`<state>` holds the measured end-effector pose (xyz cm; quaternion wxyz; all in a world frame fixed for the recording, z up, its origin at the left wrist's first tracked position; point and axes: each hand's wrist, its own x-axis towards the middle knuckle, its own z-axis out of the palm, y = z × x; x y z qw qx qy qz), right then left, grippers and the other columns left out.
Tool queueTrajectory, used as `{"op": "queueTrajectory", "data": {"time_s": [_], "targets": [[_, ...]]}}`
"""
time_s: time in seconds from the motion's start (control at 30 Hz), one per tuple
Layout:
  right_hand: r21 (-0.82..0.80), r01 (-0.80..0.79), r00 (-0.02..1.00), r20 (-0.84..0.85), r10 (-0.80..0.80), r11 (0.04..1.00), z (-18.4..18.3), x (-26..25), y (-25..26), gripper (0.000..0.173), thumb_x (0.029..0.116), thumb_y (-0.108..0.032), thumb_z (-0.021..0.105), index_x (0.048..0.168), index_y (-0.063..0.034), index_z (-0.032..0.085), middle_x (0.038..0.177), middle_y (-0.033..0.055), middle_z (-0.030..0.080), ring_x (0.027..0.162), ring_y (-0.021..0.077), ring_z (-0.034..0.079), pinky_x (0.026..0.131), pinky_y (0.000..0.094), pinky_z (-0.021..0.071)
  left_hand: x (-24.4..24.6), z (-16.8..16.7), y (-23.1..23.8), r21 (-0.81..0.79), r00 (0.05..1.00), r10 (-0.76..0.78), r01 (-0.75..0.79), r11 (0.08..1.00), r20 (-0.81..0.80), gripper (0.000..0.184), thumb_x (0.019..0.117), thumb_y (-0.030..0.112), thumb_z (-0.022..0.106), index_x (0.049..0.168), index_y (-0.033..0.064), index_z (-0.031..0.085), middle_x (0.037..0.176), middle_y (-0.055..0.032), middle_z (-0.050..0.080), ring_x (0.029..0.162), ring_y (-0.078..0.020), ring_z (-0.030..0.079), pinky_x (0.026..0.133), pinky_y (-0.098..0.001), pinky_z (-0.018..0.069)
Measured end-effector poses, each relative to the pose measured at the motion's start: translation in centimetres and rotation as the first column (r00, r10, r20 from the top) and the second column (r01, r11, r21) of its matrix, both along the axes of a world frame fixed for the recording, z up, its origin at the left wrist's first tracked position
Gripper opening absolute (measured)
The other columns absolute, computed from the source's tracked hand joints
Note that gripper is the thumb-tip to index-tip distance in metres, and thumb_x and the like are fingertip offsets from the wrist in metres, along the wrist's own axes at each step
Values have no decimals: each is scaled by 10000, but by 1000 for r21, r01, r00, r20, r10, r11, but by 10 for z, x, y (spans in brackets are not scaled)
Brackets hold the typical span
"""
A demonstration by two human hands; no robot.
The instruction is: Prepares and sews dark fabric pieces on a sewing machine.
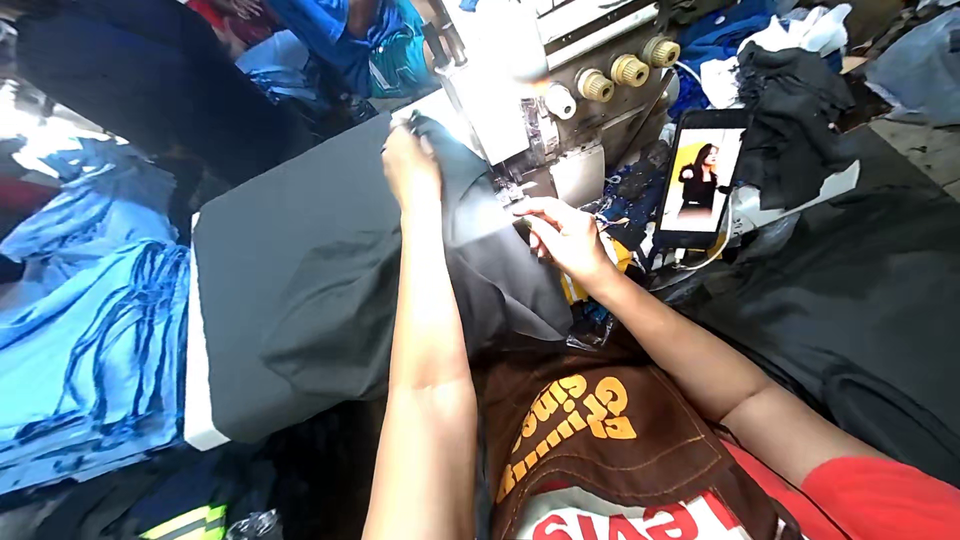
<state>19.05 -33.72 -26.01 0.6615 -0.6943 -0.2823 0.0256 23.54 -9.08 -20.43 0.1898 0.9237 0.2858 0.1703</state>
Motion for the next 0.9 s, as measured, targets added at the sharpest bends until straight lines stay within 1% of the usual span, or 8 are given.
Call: {"op": "queueTrajectory", "data": {"time_s": [0.2, 0.27, 0.37, 0.5, 0.6, 0.67, 0.8, 0.9], "targets": [[-11, -40, 994, 104, 41, 999, 26, -3, 10, 203, 1004, -41, 571, 1116, -6, 737, 950, 87, 748, 673, 96, 686, 628, 266, 599, -109, 12, -8, 86, 810, 224, -318, 944, 542, 297, 987, 211, 622, 1223, 39, 676, 1129, -110, 730, 1088, -213, 679, 964, -397, 510], [-9, -83, 989, 120, 83, 997, 40, -4, 20, 303, 994, -37, 585, 1280, -20, 683, 1190, 135, 718, 758, 145, 713, 687, 317, 619, -144, 27, -25, 54, 709, 79, -163, 985, 701, 344, 1021, 171, 616, 1293, -36, 578, 1222, -116, 663, 1134, -144, 645, 980, -293, 527], [-155, -222, 970, 70, 235, 963, 61, 0, 29, 510, 998, -141, 632, 1491, -72, 521, 1361, 191, 604, 860, 228, 702, 783, 407, 600, -166, 54, -55, -7, 523, -7, 24, 1000, 852, 401, 984, 28, 640, 1304, -134, 462, 1210, -144, 619, 1079, -155, 640, 926, -309, 554], [-215, -312, 921, 172, 350, 925, 50, -2, 10, 322, 998, -142, 634, 1292, -12, 651, 1179, 174, 679, 869, 241, 690, 795, 424, 586, -167, 54, -86, -58, 536, -20, 128, 990, 844, 385, 980, 5, 628, 1308, -78, 444, 1134, -75, 625, 926, -105, 664, 749, -289, 594], [-281, -111, 926, 319, 202, 953, 23, -1, -19, 200, 995, -158, 636, 1088, -10, 732, 1094, 146, 710, 971, 255, 702, 864, 449, 582, -158, 30, -106, -109, 649, -125, 308, 945, 750, 337, 1002, 30, 595, 1311, -36, 477, 1113, -46, 637, 867, -81, 673, 714, -295, 611], [-370, 57, 921, 378, 94, 927, 10, 2, -31, 233, 985, -205, 657, 1124, -36, 736, 1143, 140, 714, 988, 281, 717, 839, 482, 593, -148, 16, -117, -108, 685, -201, 380, 919, 700, 276, 1009, 37, 601, 1266, -8, 513, 1096, -45, 650, 882, -90, 692, 743, -301, 628], [-494, -139, 974, 91, 210, 858, 9, -8, -38, 510, 886, -306, 775, 1338, -104, 652, 1326, 129, 637, 1205, 290, 621, 994, 545, 513, -127, 43, -95, 278, 609, -437, 342, 898, 661, 229, 1013, 7, 559, 1220, -91, 554, 1144, -121, 655, 1058, -122, 650, 939, -294, 549], [-130, -355, 929, -160, 334, 926, 3, -18, -30, 355, 853, -37, 784, 1186, 12, 674, 1005, 133, 713, 857, 173, 683, 800, 361, 584, -89, 93, -37, 447, 535, -549, 320, 835, 642, 218, 1029, 5, 505, 1169, -156, 546, 1105, -193, 651, 1041, -181, 637, 934, -332, 526]]}}
